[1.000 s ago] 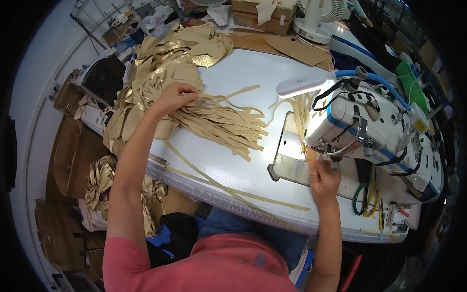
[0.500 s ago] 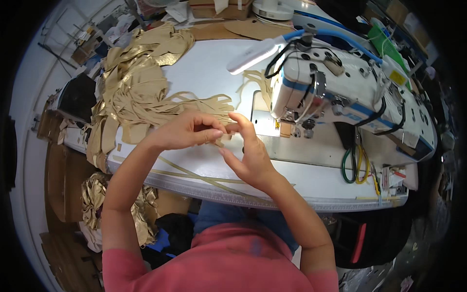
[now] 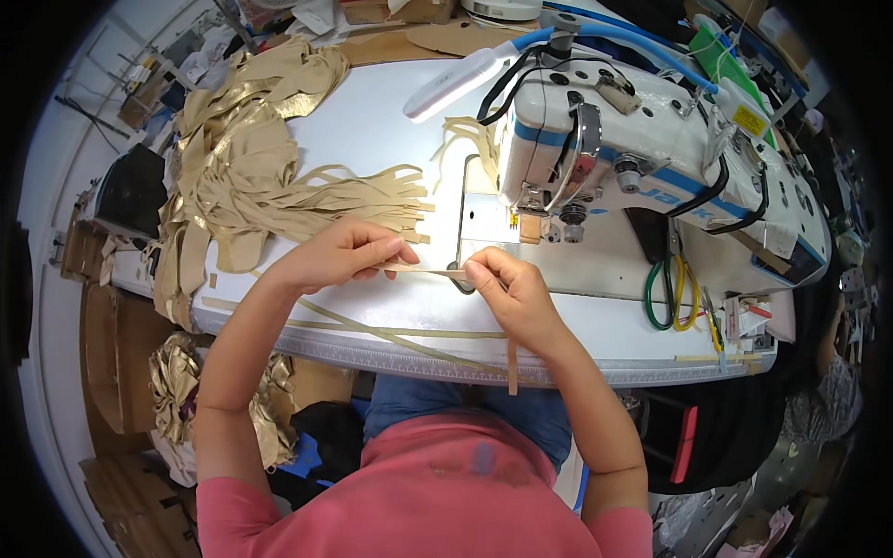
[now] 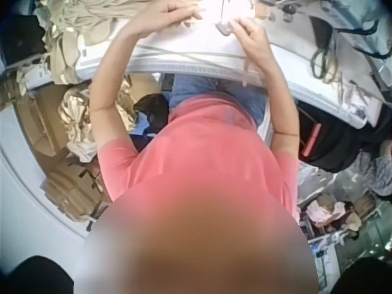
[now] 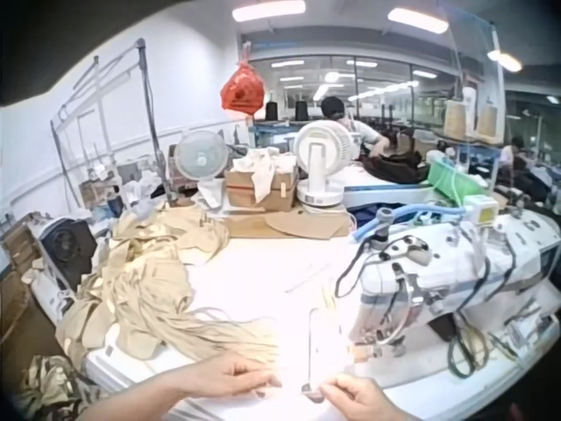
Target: The user is sewing fabric strips using an industrial sewing machine in a production environment.
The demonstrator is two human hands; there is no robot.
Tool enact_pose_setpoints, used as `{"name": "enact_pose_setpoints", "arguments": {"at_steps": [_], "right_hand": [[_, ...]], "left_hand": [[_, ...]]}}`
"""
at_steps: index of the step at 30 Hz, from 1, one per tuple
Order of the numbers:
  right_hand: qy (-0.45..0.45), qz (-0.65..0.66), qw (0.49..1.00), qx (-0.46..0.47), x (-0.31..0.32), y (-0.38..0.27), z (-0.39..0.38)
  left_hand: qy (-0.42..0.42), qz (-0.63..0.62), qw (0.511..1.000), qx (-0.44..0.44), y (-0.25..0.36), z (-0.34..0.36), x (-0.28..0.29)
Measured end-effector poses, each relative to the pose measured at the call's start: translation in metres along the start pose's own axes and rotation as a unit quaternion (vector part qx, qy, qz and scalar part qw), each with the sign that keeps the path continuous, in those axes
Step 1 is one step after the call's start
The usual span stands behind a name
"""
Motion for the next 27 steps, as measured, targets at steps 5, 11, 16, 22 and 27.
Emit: {"name": "enact_pose_setpoints", "arguments": {"at_steps": [5,11,16,22,27], "right_hand": [[0.014,0.013,1.0,-0.02,0.002,0.006,0.0],[0.028,0.095,0.993,-0.058,0.006,0.009,-0.003],[0.032,0.081,0.994,-0.063,0.011,0.009,-0.005],[0.037,-0.139,0.987,0.074,0.017,-0.013,-0.015],[0.022,-0.102,0.987,0.122,-0.002,-0.011,-0.011]], "left_hand": [[-0.005,-0.078,0.995,0.067,0.0,-0.002,-0.005],[-0.011,-0.027,0.999,-0.012,-0.019,0.0,-0.002],[-0.012,-0.059,0.998,0.03,-0.019,0.0,-0.006],[0.05,0.01,0.997,-0.052,-0.029,0.0,-0.015],[0.078,0.009,0.992,-0.103,-0.023,-0.002,-0.031]]}}
Point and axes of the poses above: each hand's wrist, its own z-axis towards the middle knuckle, its own x-axis out of the back of the hand, y = z × x, the point moved 4 cm from there along z, towards the middle knuckle, and after that the axes turned 2 degrees about z, right-handed, at the moved point
